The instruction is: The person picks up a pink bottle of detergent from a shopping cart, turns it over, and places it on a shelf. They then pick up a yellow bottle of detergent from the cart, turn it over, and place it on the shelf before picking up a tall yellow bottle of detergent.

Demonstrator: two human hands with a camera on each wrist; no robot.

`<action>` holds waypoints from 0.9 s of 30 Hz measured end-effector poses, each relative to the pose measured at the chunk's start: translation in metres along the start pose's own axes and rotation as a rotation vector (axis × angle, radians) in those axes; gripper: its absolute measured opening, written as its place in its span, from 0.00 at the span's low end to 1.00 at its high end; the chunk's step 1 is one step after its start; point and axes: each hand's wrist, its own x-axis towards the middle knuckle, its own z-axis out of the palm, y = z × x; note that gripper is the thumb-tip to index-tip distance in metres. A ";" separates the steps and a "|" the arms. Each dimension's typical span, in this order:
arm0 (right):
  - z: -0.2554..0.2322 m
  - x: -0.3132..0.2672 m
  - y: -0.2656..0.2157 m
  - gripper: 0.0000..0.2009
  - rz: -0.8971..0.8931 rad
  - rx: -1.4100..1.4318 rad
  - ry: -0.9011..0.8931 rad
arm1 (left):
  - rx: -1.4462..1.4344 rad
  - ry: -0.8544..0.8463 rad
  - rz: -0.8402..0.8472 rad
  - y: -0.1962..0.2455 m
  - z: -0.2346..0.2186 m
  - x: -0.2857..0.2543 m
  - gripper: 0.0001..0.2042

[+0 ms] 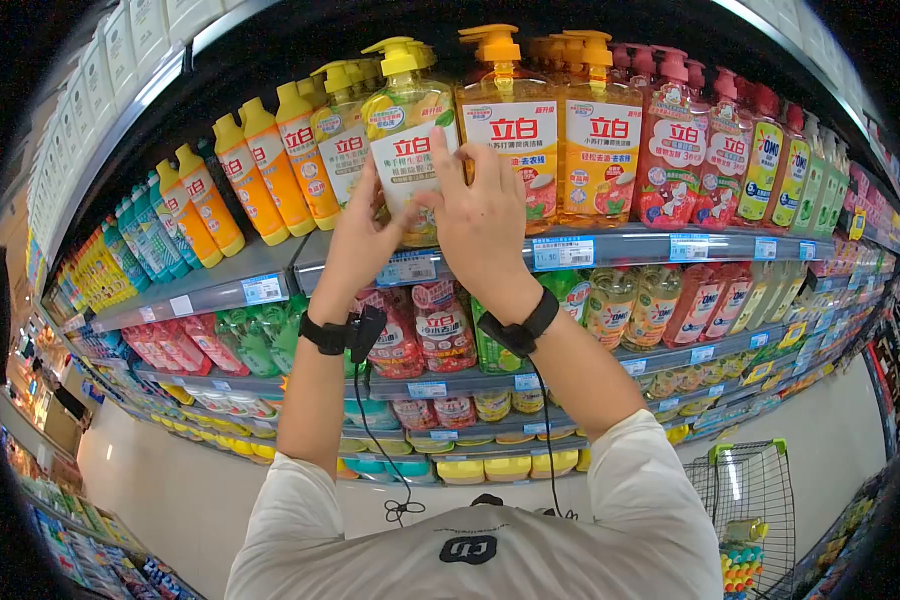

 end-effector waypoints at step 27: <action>-0.598 -0.574 -0.022 0.25 1.497 -1.308 -0.809 | 0.222 -1.608 -0.494 -0.172 0.116 -0.565 0.18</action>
